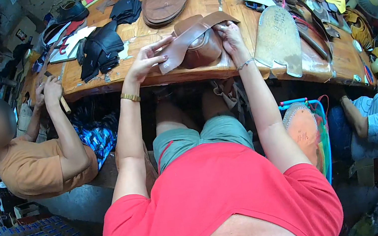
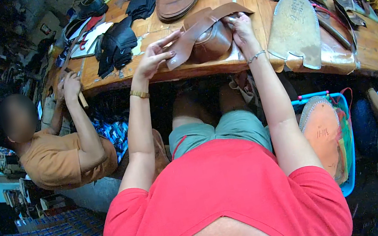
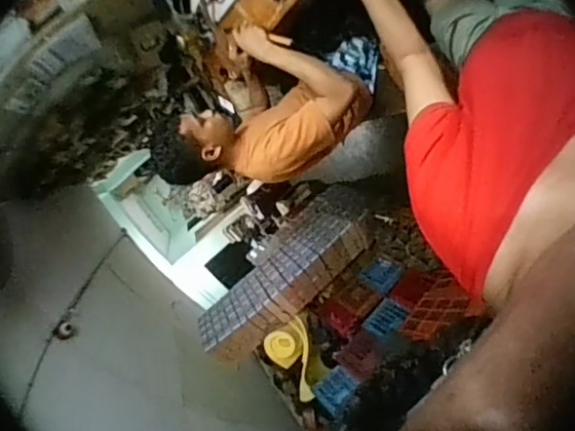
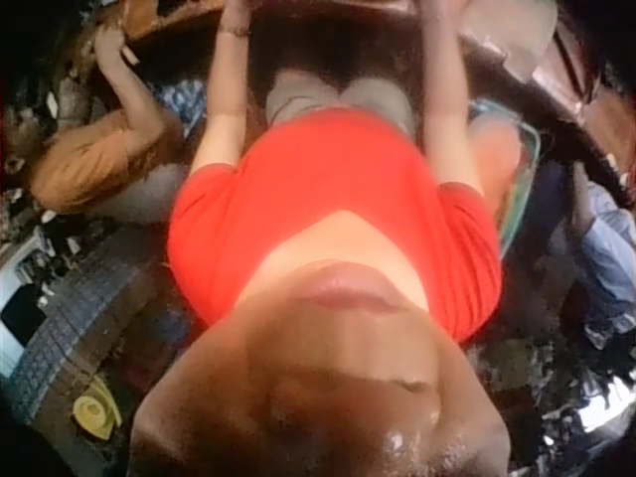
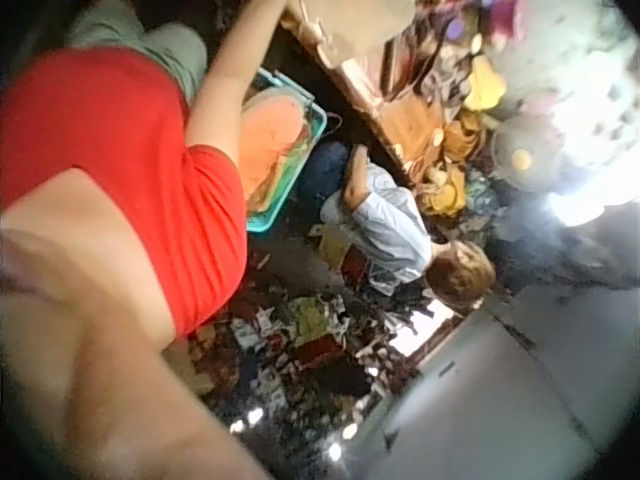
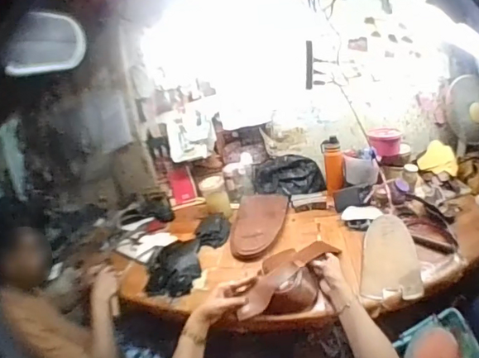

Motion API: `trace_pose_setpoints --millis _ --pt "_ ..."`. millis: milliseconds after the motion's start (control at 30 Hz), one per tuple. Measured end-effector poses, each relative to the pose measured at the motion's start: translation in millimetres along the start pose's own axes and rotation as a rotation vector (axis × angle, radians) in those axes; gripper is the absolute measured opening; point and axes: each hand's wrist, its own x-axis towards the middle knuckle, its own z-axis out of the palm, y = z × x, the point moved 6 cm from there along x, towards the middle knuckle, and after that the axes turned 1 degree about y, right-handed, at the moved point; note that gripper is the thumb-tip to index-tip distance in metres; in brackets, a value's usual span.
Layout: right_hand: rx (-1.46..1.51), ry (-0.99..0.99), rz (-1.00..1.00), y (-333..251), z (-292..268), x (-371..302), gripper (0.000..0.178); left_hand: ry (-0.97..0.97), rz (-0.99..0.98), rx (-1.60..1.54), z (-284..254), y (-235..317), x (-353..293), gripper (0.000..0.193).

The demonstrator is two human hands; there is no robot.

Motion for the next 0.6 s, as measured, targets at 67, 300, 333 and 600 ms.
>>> trace_pose_setpoints --millis 67,300,333,600 --pt "0.019 0.005 -0.002 0.7 -4.7 1.5 0.037 0.029 -0.068 -0.015 -5.2 0.8 -7.2 0.065" --pt "0.041 0.001 0.008 2.6 -7.3 3.5 0.037 0.091 0.003 0.898 -10.1 10.2 7.4 0.064" --pt "0.043 -0.012 0.002 2.8 -7.3 4.2 0.037 0.152 0.03 0.993 -8.0 14.5 15.7 0.065" --pt "0.056 -0.107 -0.059 -6.4 3.4 -1.6 0.038 0.156 -0.018 0.618 16.7 5.1 105.0 0.091"
